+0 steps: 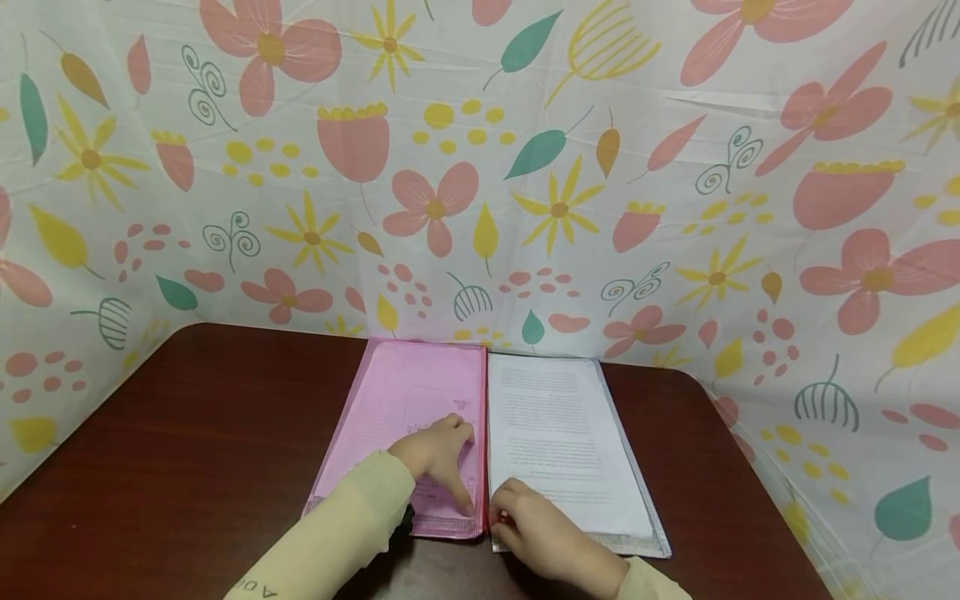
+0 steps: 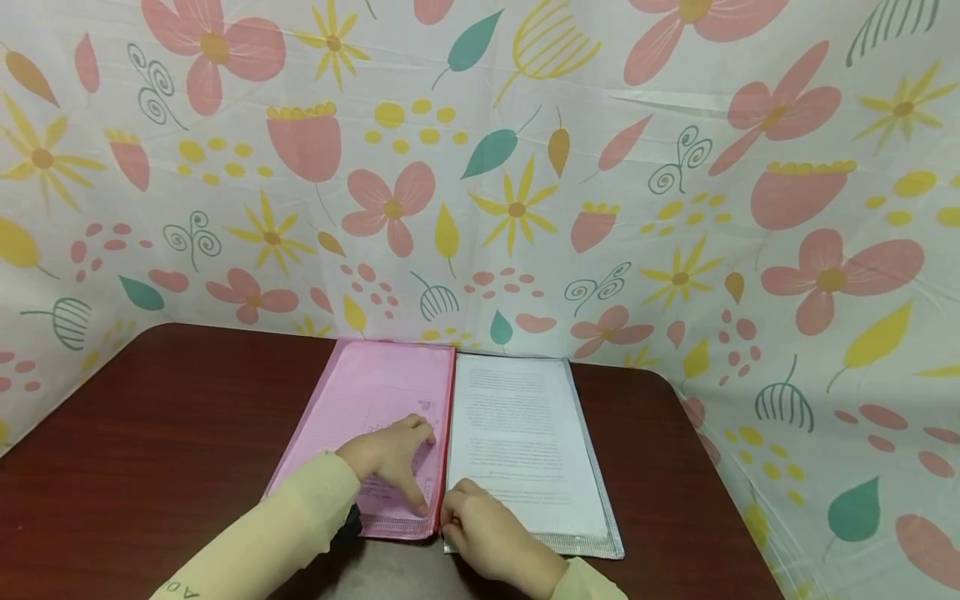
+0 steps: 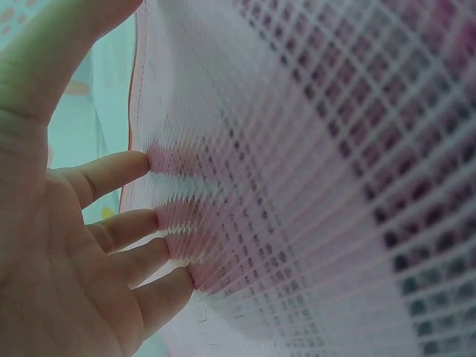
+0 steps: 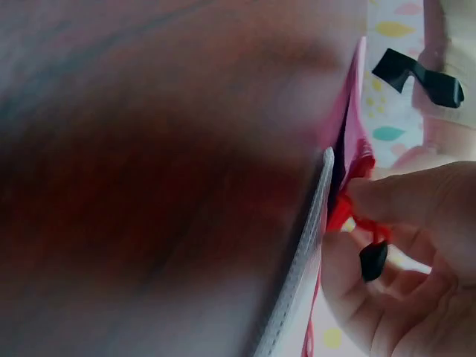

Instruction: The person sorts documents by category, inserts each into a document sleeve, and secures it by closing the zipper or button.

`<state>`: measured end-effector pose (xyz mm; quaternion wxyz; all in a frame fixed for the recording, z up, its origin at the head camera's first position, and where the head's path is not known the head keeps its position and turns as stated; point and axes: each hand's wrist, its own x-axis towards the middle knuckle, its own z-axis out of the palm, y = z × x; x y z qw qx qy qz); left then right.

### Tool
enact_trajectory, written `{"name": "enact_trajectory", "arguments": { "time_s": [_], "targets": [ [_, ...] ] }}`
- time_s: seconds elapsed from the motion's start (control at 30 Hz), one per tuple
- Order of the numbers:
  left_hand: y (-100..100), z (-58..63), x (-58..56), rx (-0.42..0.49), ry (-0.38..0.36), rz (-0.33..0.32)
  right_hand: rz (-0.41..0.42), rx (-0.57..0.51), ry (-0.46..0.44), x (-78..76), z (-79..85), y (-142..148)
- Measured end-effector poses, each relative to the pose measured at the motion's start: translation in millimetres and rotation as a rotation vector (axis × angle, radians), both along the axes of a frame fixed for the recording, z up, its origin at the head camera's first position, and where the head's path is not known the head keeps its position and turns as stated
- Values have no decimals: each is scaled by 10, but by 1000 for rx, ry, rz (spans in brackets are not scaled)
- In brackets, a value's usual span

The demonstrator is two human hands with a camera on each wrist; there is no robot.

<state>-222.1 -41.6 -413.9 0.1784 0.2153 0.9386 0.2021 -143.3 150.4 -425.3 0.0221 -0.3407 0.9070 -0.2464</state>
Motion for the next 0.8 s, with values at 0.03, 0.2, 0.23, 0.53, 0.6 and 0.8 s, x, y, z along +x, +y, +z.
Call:
{"name": "enact_trajectory", "arguments": {
  "time_s": [0.03, 0.2, 0.23, 0.53, 0.6, 0.8],
  "targets": [
    [-2, 3, 1, 0, -3, -1, 0, -32, -16, -5, -5, 7],
    [-11, 26, 9, 0, -22, -3, -44, -288, -328, -45, -42, 41],
    [-12, 28, 11, 1, -23, -3, -67, -351, -425, -52, -51, 47],
    [-6, -12, 0, 1, -13, 4, -299, -674, -905, -109, -112, 65],
    [-7, -15, -4, 2, -14, 4, -322, -695, -925, -123, -120, 57],
    [-7, -18, -12, 3, -7, 2, -375, -730, -936, -150, -127, 24]
  ]
}}
